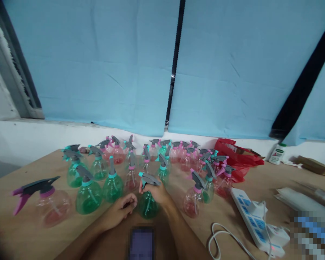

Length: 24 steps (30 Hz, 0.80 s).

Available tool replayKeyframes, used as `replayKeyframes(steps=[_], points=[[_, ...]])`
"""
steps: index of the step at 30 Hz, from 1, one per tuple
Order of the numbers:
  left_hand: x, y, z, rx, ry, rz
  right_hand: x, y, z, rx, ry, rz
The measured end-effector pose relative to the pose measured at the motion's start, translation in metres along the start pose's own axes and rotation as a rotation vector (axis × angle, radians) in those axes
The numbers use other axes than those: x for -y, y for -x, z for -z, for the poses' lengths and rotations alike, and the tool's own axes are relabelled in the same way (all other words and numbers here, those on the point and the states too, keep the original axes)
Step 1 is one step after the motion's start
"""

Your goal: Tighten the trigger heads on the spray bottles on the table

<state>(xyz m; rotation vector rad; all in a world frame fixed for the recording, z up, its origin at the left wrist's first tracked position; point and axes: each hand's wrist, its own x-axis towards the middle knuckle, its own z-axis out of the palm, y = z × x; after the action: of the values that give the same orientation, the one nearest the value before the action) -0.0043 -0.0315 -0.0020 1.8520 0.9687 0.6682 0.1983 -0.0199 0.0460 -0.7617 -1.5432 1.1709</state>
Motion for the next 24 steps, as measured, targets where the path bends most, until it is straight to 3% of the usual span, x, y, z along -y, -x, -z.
replayKeyframes(steps=[12, 17, 21, 24], points=[[0.004, -0.002, 0.002, 0.024, -0.029, 0.01, 0.001, -0.003, -0.004, -0.03, -0.03, 0.072], [0.006, -0.004, 0.003, 0.031, -0.026, -0.007, 0.007, 0.003, -0.002, -0.149, -0.106, 0.128], [0.008, -0.005, 0.003, 0.033, -0.014, -0.008, 0.025, 0.005, 0.011, -0.413, 0.17, 0.228], [0.007, -0.004, 0.003, 0.034, -0.022, 0.006, 0.047, 0.005, 0.029, -0.497, 0.476, 0.22]])
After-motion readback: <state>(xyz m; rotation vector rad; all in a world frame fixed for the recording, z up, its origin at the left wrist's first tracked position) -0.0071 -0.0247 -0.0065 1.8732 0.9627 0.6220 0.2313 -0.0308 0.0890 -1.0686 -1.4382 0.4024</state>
